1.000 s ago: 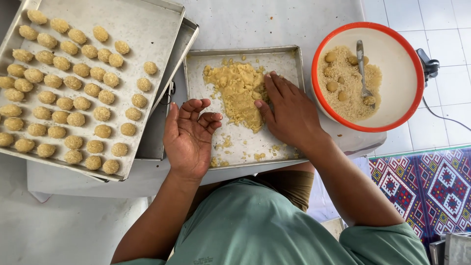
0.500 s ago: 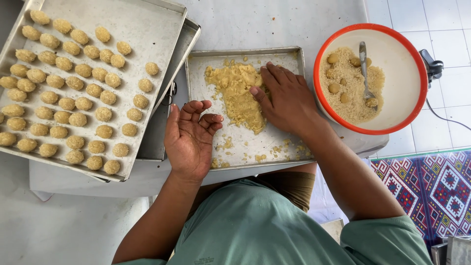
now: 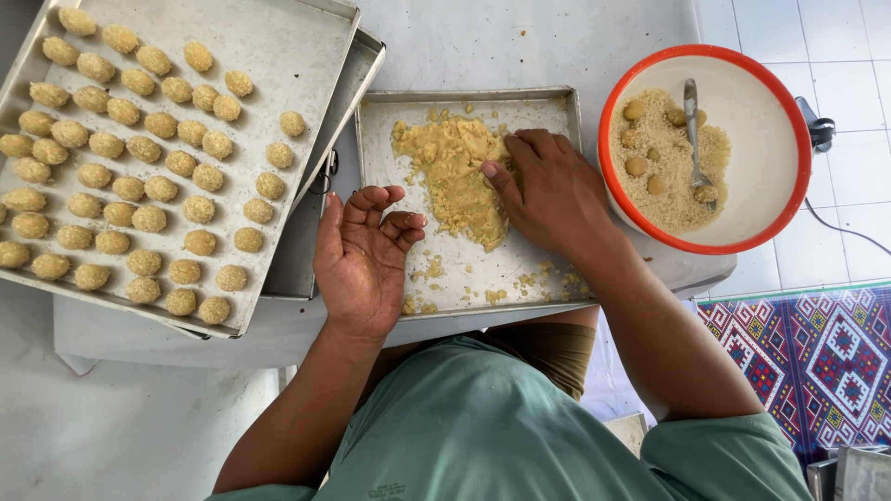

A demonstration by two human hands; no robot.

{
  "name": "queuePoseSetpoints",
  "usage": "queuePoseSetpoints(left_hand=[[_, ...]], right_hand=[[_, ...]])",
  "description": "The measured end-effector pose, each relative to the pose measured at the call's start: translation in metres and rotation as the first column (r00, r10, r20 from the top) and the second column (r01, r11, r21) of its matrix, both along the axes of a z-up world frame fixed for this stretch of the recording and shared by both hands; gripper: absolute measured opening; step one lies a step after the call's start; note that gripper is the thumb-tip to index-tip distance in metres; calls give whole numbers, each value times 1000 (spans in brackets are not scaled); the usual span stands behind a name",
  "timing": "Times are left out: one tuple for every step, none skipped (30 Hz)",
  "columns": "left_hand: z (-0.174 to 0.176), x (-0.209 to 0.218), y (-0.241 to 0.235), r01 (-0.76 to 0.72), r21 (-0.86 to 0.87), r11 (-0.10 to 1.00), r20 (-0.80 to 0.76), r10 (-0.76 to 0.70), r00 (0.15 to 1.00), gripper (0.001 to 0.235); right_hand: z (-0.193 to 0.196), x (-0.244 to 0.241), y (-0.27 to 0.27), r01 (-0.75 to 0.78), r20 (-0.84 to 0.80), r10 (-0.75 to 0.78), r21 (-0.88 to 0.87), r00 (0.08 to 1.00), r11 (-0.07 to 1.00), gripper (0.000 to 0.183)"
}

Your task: The person takes portions of a yellow dough mixture from a metal tray and rolls them into small balls using both hands. The finished balls are placed onto a baking sheet that already contains rows of similar dough balls. A bowl containing a granular coating is visible nearby.

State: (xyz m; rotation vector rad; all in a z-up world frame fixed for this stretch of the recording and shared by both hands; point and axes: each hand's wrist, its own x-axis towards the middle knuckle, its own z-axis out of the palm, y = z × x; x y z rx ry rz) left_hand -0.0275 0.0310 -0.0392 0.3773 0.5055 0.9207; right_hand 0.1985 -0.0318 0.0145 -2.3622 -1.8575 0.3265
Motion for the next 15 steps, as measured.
queuePoseSetpoints(left_hand=[[0, 0, 0, 2, -1, 1000, 2, -2, 1000, 49], [-1, 0, 0, 2, -1, 1000, 3, -2, 1000, 49], [-1, 0, 0, 3, -1, 1000, 5, -3, 1000, 49], [-1, 0, 0, 5, -2, 1000, 8, -5, 1000, 49], [-1, 0, 0, 5, 1, 1000, 6, -5, 1000, 49], [-1, 0, 0, 4, 3, 1000, 5, -4, 1000, 49], [0, 0, 0, 4, 4, 1000, 6, -4, 1000, 49], [0, 0, 0, 4, 2, 1000, 9, -4, 1000, 49], [1, 0, -1, 2, 0, 1000, 12, -2, 1000, 48], [1, 0, 0, 0, 0, 1000, 14, 0, 1000, 48], [1, 0, 0, -1, 6, 1000, 11, 1, 1000, 48], [0, 0, 0, -2, 12, 1000, 8, 2, 1000, 48], [-1, -1, 0, 1, 11, 1000, 10, -2, 1000, 48], [-1, -1, -1, 2, 12, 1000, 10, -2, 1000, 48], [-2, -1, 0, 0, 16, 1000, 12, 0, 1000, 48]], right_hand=[[1, -1, -1, 2, 2, -2, -1, 1000, 1000, 74], [2, -3, -1, 12, 12, -12, -10, 1000, 1000, 74], [4, -4, -2, 24, 23, -23, -18, 999, 1000, 74], [2, -4, -4, 26, 26, -25, -19, 999, 999, 74], [0, -5, -5, 39, 19, -39, -5, 999, 999, 70], [-2, -6, -6, 53, 12, -53, 8, 998, 999, 66], [-2, -6, -7, 53, 14, -53, 8, 999, 999, 66], [-2, -7, -8, 76, -9, -76, 1, 997, 997, 65], [-1, -8, -9, 98, -31, -98, -6, 995, 995, 65], [4, -12, -8, 96, -29, -96, -6, 995, 995, 65], [10, -15, -9, 106, -81, -105, 5, 991, 994, 59], [16, -18, -10, 116, -133, -113, 15, 985, 993, 55], [10, -14, -7, 120, -132, -117, 14, 984, 993, 55], [5, -9, -5, 101, -152, -97, 18, 984, 995, 57], [0, -5, -2, 80, -172, -75, 26, 982, 996, 59]])
